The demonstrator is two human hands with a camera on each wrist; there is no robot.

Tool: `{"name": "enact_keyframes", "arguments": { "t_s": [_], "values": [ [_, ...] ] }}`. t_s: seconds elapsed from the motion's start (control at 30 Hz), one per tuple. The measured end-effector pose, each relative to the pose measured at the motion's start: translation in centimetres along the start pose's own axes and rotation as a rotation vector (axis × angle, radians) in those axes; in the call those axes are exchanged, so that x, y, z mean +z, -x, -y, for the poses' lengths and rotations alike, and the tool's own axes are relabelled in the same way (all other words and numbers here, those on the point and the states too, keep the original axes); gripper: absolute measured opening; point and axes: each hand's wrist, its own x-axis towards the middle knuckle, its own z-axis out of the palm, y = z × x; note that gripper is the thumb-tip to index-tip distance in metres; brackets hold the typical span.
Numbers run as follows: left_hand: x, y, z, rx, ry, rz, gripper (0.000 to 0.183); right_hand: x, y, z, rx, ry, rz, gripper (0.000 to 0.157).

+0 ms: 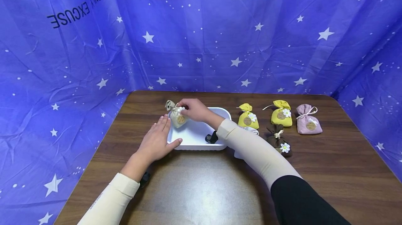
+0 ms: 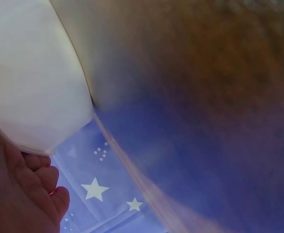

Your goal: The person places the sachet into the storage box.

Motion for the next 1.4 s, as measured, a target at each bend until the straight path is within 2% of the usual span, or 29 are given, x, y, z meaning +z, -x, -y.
{"name": "enact_keyframes", "arguments": {
  "t_s": [0.2, 0.4, 0.67, 1.07, 1.4],
  "values": [
    [0.1, 0.0, 0.0, -0.002, 0.005, -0.006, 0.097, 0.9, 0.0, 0.4, -0.036, 0.111, 0.041, 0.019],
    [0.2, 0.0, 0.1, 0.001, 0.001, -0.008, 0.097, 1.3, 0.1, 0.3, -0.017, 0.175, 0.078, 0.018],
    [0.0, 0.0, -0.2, 0.002, 0.01, -0.007, 0.097, 0.4, 0.4, 0.2, 0.008, 0.164, 0.115, 0.018],
    [0.0, 0.1, -0.2, -0.012, 0.018, 0.005, 0.097, -4.0, 2.2, 0.4, 0.044, 0.042, 0.047, 0.023],
    [0.1, -0.1, -0.3, -0.013, 0.009, 0.018, 0.098, -8.4, 7.0, -0.2, 0.006, -0.005, -0.026, 0.021]
  ]
}}
